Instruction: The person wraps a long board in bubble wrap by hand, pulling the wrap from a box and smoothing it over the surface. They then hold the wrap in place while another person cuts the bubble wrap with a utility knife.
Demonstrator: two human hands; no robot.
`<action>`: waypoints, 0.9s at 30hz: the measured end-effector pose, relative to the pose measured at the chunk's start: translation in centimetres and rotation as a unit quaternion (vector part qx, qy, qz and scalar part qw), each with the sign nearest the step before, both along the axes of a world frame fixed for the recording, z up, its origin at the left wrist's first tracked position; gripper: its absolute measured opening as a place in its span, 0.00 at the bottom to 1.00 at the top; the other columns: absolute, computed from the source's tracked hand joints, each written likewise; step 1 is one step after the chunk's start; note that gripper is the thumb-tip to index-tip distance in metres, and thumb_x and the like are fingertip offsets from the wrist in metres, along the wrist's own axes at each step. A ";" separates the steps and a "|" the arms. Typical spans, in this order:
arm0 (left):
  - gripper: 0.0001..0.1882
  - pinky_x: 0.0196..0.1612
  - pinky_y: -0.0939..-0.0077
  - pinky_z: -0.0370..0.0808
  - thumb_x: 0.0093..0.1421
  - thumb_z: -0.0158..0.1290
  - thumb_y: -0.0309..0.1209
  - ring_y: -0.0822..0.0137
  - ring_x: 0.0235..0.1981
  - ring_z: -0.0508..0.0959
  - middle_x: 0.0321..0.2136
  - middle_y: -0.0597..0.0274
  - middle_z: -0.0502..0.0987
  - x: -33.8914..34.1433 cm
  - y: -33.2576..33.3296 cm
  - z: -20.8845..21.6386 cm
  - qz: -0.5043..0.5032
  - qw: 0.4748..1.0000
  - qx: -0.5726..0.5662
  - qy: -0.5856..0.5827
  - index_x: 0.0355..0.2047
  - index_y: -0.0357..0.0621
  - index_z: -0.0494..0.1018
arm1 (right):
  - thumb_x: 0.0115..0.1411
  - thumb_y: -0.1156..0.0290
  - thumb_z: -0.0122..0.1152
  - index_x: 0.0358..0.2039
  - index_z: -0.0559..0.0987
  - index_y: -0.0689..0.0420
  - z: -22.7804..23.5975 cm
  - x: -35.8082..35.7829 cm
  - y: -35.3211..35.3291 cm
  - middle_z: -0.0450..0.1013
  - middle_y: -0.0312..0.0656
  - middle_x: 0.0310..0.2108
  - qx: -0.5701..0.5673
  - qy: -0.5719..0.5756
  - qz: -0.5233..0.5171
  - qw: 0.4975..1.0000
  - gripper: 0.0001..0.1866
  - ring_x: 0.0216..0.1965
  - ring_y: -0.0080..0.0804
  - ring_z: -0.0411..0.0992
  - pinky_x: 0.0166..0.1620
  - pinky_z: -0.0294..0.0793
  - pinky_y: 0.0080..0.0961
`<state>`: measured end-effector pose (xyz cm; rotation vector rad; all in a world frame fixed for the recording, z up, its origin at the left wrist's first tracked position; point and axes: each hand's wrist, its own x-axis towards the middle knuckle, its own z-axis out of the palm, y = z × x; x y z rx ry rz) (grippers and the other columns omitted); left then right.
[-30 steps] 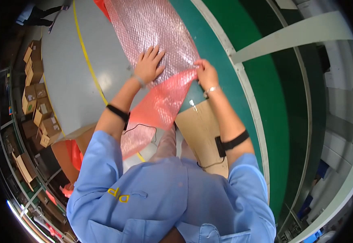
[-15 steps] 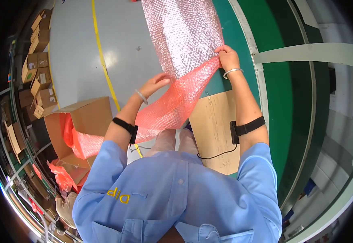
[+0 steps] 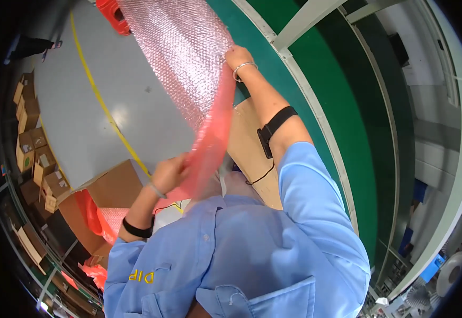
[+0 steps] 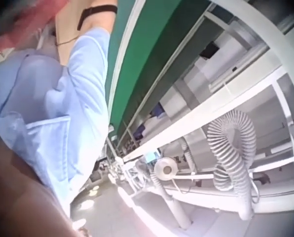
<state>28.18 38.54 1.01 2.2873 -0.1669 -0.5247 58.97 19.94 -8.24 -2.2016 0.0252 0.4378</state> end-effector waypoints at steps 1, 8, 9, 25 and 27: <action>0.16 0.28 0.62 0.73 0.52 0.49 0.29 0.51 0.27 0.77 0.28 0.47 0.75 -0.5 -2.2 0.4 -0.022 0.999 0.011 -0.029 0.43 0.45 0.67 | 0.48 0.64 0.52 0.28 0.77 0.57 1.3 -0.2 0.1 0.72 0.43 0.23 -0.045 0.032 0.026 0.998 0.12 0.24 0.36 0.71 0.34 0.71 0.29; 0.14 0.24 0.58 0.73 0.52 0.41 0.25 0.52 0.23 0.77 0.24 0.46 0.75 0.9 -16.7 -1.6 -0.162 0.981 0.103 0.000 0.40 0.34 0.60 | 0.46 0.67 0.55 0.60 0.51 0.49 9.1 -10.1 -1.7 0.58 0.52 0.52 -0.236 -0.009 0.193 0.952 0.40 0.49 0.51 0.65 0.51 0.66 0.38; 0.14 0.24 0.58 0.73 0.52 0.41 0.25 0.52 0.23 0.77 0.24 0.46 0.75 1.0 -17.3 -2.4 -0.153 0.981 0.116 -0.009 0.40 0.34 0.60 | 0.47 0.69 0.54 0.60 0.51 0.49 10.1 -11.6 -2.4 0.59 0.53 0.51 -0.253 -0.011 0.210 0.944 0.39 0.49 0.51 0.65 0.50 0.66 0.38; 0.15 0.39 0.64 0.73 0.58 0.36 0.27 0.57 0.31 0.77 0.31 0.52 0.76 -0.6 -26.0 -15.5 -0.036 0.992 -0.118 0.010 0.37 0.44 0.73 | 0.51 0.75 0.44 0.57 0.58 0.50 2.8 -20.4 -11.2 0.62 0.52 0.52 -0.170 -0.077 0.031 0.982 0.30 0.50 0.51 0.64 0.52 0.63 0.43; 0.15 0.38 0.62 0.72 0.54 0.45 0.31 0.54 0.32 0.76 0.30 0.49 0.76 2.2 -24.1 -18.5 -0.086 0.995 -0.027 -0.051 0.40 0.38 0.71 | 0.50 0.74 0.44 0.54 0.62 0.52 3.7 -17.8 -11.9 0.65 0.53 0.47 -0.166 -0.084 0.041 0.982 0.27 0.47 0.50 0.66 0.50 0.65 0.40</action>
